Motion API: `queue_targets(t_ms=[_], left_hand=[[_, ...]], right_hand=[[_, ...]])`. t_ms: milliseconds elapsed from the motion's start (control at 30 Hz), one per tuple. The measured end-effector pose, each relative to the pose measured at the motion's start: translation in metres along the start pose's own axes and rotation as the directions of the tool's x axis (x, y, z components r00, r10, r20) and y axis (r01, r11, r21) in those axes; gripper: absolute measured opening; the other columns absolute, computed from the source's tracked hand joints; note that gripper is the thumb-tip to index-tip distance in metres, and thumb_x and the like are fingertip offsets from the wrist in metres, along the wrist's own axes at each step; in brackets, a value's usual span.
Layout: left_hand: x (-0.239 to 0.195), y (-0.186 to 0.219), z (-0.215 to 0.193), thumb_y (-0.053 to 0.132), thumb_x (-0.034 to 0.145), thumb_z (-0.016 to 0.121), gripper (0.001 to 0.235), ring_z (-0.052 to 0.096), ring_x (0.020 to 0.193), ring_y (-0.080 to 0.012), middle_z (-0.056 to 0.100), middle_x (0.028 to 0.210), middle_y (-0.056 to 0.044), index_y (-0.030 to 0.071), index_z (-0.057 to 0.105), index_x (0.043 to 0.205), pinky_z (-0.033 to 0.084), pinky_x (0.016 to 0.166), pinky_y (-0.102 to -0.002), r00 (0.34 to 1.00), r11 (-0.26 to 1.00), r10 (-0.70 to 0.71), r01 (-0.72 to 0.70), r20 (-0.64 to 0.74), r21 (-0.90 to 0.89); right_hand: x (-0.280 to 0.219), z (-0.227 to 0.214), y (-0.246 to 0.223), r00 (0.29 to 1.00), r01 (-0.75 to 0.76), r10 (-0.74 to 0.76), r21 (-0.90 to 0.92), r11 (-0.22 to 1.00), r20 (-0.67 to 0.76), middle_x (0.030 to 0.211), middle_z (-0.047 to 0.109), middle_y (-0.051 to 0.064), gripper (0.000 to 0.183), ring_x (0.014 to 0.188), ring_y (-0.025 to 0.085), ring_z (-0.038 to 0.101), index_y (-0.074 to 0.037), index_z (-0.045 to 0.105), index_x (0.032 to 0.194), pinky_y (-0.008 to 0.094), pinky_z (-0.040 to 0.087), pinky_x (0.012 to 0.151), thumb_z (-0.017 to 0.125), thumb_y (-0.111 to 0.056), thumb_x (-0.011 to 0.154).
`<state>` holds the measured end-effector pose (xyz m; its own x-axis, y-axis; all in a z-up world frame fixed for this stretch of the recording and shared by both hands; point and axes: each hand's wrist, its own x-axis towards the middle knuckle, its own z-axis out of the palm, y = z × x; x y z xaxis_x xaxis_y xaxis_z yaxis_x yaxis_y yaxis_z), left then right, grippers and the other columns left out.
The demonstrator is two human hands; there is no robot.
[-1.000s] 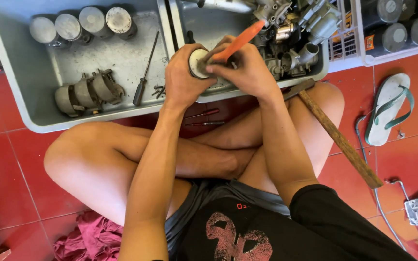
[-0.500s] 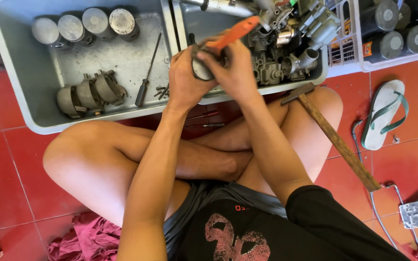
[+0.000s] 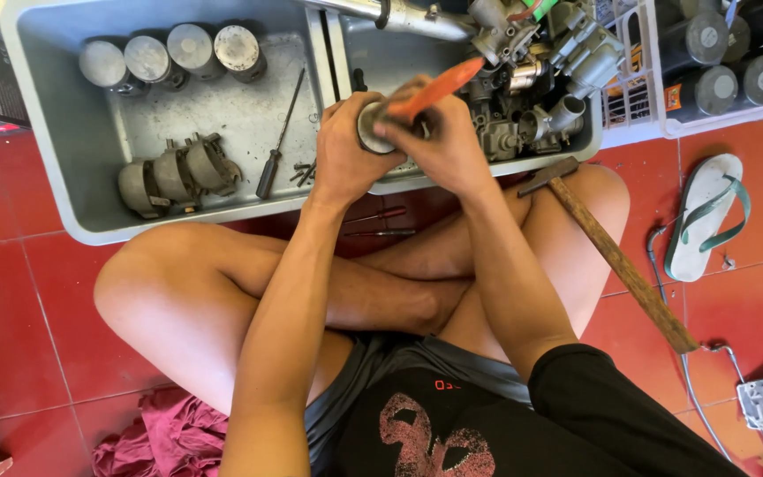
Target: Cleaning and inspecting motorcycle engine components like pistons and cylinder heads using a brush, hammer, and other small tools.
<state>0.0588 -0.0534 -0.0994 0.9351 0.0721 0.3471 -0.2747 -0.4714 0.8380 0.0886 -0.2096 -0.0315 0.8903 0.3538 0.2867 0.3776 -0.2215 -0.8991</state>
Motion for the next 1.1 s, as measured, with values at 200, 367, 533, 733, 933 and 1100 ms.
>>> queue_targets(t_ms=[200, 367, 533, 733, 933, 1100], left_hand=[[0.001, 0.005, 0.0, 0.008, 0.057, 0.094, 0.056, 0.068, 0.083, -0.0254, 0.073, 0.089, -0.003, 0.009, 0.064, 0.104, 0.048, 0.096, -0.038, 0.995, 0.996, 0.083, -0.08, -0.064, 0.039], [0.0, 0.005, -0.006, 0.009, 0.059, 0.094, 0.059, 0.072, 0.093, -0.0235, 0.075, 0.097, -0.002, 0.009, 0.066, 0.111, 0.045, 0.103, -0.041, 1.0, 0.999, 0.018, -0.017, 0.018, -0.038], [-0.003, 0.001, -0.003, 0.009, 0.053, 0.095, 0.064, 0.07, 0.092, -0.0267, 0.074, 0.096, -0.004, 0.01, 0.064, 0.109, 0.047, 0.1, -0.039, 1.0, 1.0, 0.004, -0.005, 0.01, 0.019], [-0.003, -0.002, 0.0, 0.012, 0.057, 0.094, 0.066, 0.071, 0.095, -0.027, 0.077, 0.1, -0.008, 0.006, 0.064, 0.116, 0.045, 0.103, -0.041, 1.0, 1.0, 0.007, -0.007, 0.018, -0.01], [-0.001, -0.002, 0.0, 0.008, 0.055, 0.091, 0.063, 0.069, 0.093, -0.0256, 0.074, 0.1, -0.004, 0.009, 0.064, 0.112, 0.046, 0.1, -0.039, 1.0, 1.0, -0.011, 0.011, 0.017, 0.014], [0.001, 0.001, -0.002, 0.012, 0.058, 0.09, 0.062, 0.069, 0.092, -0.0271, 0.076, 0.098, -0.008, 0.004, 0.065, 0.114, 0.044, 0.1, -0.038, 1.0, 1.0, -0.023, 0.023, 0.017, -0.012]], right_hand=[[-0.002, -0.019, 0.012, 0.931, -0.185, 0.146, 0.087, 0.979, 0.335, 0.095, 0.062, 0.003, 0.016, 0.083, 0.014, 0.054, 0.004, 0.071, 0.103, 0.026, 0.047, 0.08, 0.079, 0.004, 0.088], [0.003, 0.009, -0.002, 0.995, 0.025, -0.036, 0.113, 0.993, 0.098, 0.102, 0.061, 0.007, 0.02, 0.086, 0.018, 0.06, 0.002, 0.065, 0.101, 0.029, 0.051, 0.081, 0.077, 0.009, 0.087], [-0.001, -0.023, 0.009, 0.941, -0.116, 0.066, 0.131, 0.985, 0.332, 0.1, 0.064, 0.006, 0.019, 0.088, 0.016, 0.057, 0.0, 0.072, 0.102, 0.028, 0.047, 0.081, 0.08, 0.005, 0.086], [0.0, 0.008, 0.007, 0.997, 0.042, -0.048, 0.086, 0.995, 0.067, 0.102, 0.064, 0.009, 0.021, 0.086, 0.019, 0.062, 0.002, 0.068, 0.102, 0.03, 0.055, 0.082, 0.081, 0.006, 0.086], [-0.004, -0.013, 0.01, 0.972, -0.088, 0.06, 0.115, 0.99, 0.227, 0.098, 0.062, 0.006, 0.019, 0.084, 0.015, 0.055, 0.0, 0.07, 0.102, 0.026, 0.046, 0.076, 0.082, 0.002, 0.087], [0.003, 0.011, 0.01, 0.999, -0.005, 0.009, 0.124, 0.992, -0.031, 0.103, 0.063, 0.006, 0.017, 0.082, 0.014, 0.056, 0.002, 0.065, 0.102, 0.025, 0.047, 0.074, 0.076, 0.007, 0.09]])
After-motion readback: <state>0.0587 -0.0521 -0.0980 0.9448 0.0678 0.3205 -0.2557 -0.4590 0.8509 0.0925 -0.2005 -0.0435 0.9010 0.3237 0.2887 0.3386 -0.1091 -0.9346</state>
